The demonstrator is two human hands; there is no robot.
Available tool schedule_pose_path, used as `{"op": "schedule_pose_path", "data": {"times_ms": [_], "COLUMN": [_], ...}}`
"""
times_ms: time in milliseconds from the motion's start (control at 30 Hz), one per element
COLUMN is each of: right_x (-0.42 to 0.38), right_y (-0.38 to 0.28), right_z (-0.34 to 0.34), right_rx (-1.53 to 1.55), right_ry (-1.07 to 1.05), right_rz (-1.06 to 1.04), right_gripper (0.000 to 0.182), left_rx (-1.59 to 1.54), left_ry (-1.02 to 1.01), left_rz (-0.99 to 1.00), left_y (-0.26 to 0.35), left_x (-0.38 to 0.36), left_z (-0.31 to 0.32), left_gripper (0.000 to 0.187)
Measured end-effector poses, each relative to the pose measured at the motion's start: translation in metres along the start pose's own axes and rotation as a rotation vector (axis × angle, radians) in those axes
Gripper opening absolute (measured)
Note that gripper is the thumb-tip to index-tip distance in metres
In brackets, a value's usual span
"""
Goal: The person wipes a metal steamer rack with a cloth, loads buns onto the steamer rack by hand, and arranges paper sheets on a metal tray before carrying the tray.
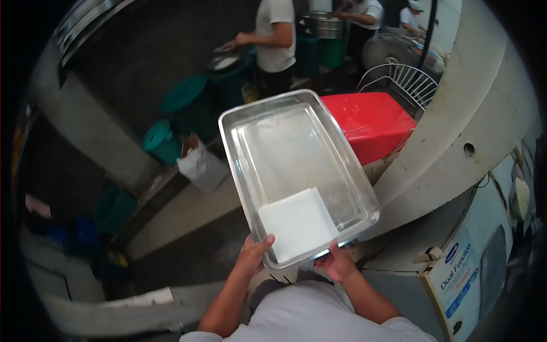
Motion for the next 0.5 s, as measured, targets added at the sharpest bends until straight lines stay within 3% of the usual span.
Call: {"op": "schedule_pose_path", "data": {"times_ms": [133, 500], "right_x": [0.049, 0.180], "right_y": [-0.004, -0.021], "right_z": [0.006, 0.060], "right_rx": [0.009, 0.188], "right_ry": [0.197, 0.464], "right_rz": [0.032, -0.470], "right_gripper": [0.041, 0.052], "left_rx": [0.021, 0.254], "left_ry": [-0.158, -0.502], "left_rz": [-0.083, -0.157], "left_y": [0.033, 0.127], "left_x": [0.055, 0.222], "left_z": [-0.021, -0.071], "left_gripper": [0.073, 0.073]}}
Point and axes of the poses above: each hand's wrist, its own x-axis towards the middle knuckle, its own z-axis out of the palm, y = z × x, the point moved 5 cm from there along x, towards the middle knuckle, and after that the axes turned 11 degrees about -y, right-handed, at the moved point
